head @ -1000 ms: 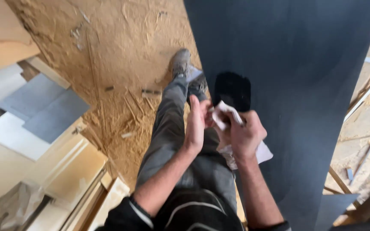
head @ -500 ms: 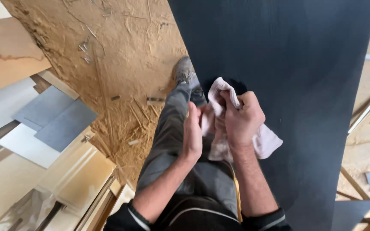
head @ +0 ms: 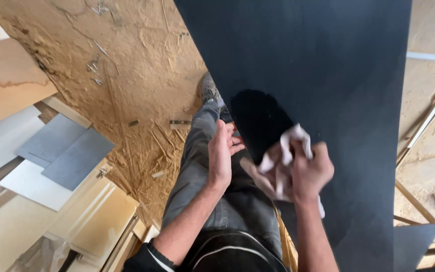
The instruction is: Wiping and cleaning a large black panel with a cloth and cleaning solution.
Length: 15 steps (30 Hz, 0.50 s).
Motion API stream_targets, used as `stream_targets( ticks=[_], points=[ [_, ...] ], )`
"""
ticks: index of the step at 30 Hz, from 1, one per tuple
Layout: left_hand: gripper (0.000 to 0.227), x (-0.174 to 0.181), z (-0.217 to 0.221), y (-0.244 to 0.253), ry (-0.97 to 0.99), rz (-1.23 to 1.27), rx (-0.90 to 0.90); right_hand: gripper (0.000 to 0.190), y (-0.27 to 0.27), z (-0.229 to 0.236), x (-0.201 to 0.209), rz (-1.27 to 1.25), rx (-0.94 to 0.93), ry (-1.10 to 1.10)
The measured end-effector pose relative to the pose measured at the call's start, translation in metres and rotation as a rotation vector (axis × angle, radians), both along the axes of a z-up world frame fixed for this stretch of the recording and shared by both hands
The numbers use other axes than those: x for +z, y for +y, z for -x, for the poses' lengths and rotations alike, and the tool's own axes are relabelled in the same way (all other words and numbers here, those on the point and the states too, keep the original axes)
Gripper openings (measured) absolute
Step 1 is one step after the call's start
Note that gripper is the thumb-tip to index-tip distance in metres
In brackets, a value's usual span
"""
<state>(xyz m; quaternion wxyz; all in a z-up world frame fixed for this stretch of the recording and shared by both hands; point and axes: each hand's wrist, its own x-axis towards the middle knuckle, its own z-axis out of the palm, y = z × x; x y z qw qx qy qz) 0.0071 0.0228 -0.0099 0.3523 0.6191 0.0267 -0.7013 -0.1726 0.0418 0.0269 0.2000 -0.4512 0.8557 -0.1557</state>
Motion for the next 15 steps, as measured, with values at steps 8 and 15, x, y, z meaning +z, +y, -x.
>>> stream_targets(
  ticks=[8,15],
  points=[
    [0.047,-0.037,0.012,0.057,-0.24,0.19,-0.196,0.044,-0.056,-0.037,-0.004,0.146,0.111,-0.051],
    [0.017,0.015,0.012,0.008,-0.202,-0.086,-0.143,0.043,0.013,-0.014,0.005,0.009,0.003,-0.076]
  ],
)
